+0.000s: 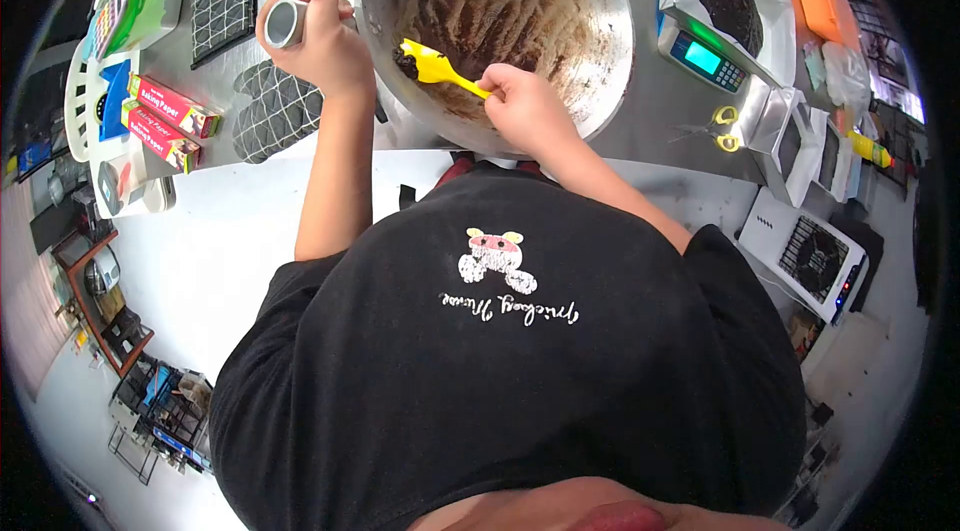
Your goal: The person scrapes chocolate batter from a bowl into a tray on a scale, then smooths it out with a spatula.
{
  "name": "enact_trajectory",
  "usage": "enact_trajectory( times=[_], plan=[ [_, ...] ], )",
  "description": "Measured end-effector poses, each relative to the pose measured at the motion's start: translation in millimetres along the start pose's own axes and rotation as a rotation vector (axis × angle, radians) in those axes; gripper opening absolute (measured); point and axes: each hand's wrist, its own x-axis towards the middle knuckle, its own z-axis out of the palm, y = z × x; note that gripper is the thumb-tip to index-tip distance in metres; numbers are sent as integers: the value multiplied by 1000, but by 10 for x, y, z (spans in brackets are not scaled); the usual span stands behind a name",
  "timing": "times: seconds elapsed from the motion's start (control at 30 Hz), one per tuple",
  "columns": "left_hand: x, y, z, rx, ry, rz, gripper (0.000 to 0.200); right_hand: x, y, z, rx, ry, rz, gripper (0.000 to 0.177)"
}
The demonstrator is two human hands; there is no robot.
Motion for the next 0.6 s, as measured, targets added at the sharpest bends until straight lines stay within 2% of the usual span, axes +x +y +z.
enact_trajectory(
  times=[0.1, 0.17, 0.2, 0.23, 0.27, 0.3, 0.33, 0.37, 0.4, 0.47, 0.6],
  plan=[
    [-6, 39, -24, 1, -29, 1, 12, -21, 49, -272, 92, -102, 49, 17],
    [-19, -9, -40, 1, 81, -5, 10, -36, 246, -535, 172, -3, 9, 15],
    [33, -84, -166, 15, -14, 16, 10, -48, 396, -715, 208, 74, 10, 14],
    [7, -69, -141, -23, 19, -14, 11, -70, 521, -961, 105, 124, 107, 14],
    [-10, -66, -136, -37, 32, -33, 10, -35, 925, -1141, 124, 186, 74, 15],
    [-13, -60, -140, -49, 47, -47, 10, -109, 909, -1431, 25, 199, 115, 15],
    [-10, -58, -154, -47, 28, -73, 9, -89, 1362, -1626, -38, 232, 73, 17],
    [-7, -69, -160, -51, 28, -71, 9, -153, 1436, -1806, -189, 285, 66, 18],
    [-4, -84, -165, -72, 34, -97, 9, -191, 1611, -1943, -213, 293, 91, 19],
    [9, -128, -181, -93, 60, -142, 9, -194, 1920, -2011, -232, 305, 111, 19],
    [72, -246, -285, -70, 91, -157, 11, -82, 2238, -1969, -193, 327, 15, 20]
  ],
)
